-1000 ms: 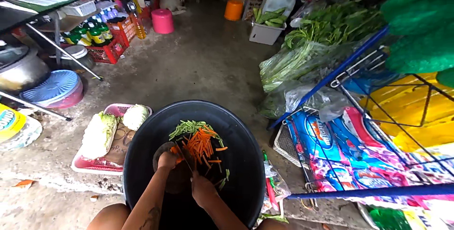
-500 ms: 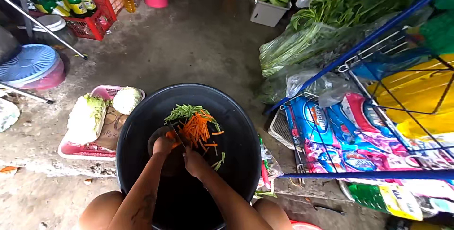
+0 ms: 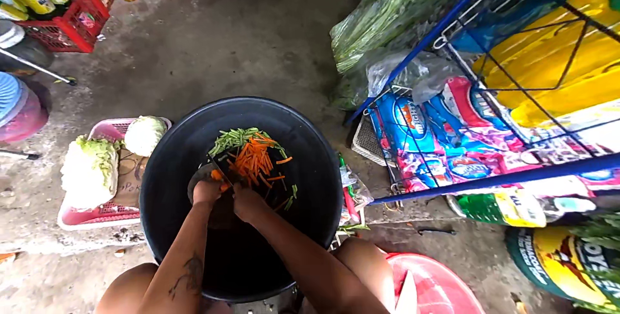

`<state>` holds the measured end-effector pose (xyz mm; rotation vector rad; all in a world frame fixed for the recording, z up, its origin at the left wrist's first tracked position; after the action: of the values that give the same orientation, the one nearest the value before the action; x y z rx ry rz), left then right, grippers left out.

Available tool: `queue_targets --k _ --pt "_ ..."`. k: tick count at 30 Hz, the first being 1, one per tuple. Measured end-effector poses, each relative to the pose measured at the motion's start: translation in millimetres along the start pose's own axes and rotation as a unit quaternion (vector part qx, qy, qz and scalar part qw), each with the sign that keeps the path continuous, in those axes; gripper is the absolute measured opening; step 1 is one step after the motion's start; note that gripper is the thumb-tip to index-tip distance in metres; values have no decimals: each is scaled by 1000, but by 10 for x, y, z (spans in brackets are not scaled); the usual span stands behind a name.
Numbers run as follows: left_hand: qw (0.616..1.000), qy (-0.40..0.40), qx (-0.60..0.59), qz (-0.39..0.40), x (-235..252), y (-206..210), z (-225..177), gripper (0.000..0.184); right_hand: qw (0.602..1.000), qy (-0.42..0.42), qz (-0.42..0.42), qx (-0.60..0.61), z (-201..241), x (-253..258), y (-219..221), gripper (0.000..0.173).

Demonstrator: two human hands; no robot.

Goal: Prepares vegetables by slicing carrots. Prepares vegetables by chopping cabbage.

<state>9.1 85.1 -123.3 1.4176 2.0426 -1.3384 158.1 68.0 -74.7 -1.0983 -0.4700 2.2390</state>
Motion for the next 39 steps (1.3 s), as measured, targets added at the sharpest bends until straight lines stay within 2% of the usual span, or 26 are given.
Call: queue_targets --k 3,9,14,21,24,27,32,35,39 --pt "1000 0 0 1 29 3 3 36 1000 10 22 1 -56 -94 2 45" --pt "1000 3 8 11 55 -14 -7 37 998 -4 -22 51 -162 203 206 45" --pt "1000 -1 -25 2 -8 -6 6 38 996 -18 -45 69 -158 247 250 47" --pt "999 -14 -35 -15 -45 -13 -27 35 999 -15 -2 51 -133 -105 106 45" --pt "999 -13 -38 -9 -31 6 -21 36 999 -6 -4 54 -242 -126 215 45" --pt "998 -17 -53 -7 -65 9 -14 35 997 -7 -17 73 -273 49 368 52" --pt "995 -32 -91 17 -83 -42 -29 36 995 -12 -44 87 -273 113 498 50" --pt "994 -34 -95 29 -69 -60 -28 37 995 -25 -40 84 -308 88 436 52" --pt "997 -28 -74 16 -86 -43 -63 35 998 -16 -41 49 -251 -90 274 41"
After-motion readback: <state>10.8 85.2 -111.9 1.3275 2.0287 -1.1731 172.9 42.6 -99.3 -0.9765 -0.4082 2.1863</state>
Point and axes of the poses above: each hand's wrist, its own x-axis towards the middle knuckle, its own y-axis out of the palm, z = x × y, the point moved 2 cm from there along x, towards the middle knuckle, and after that the axes turned 7 degrees about -y, right-handed, at the moved point
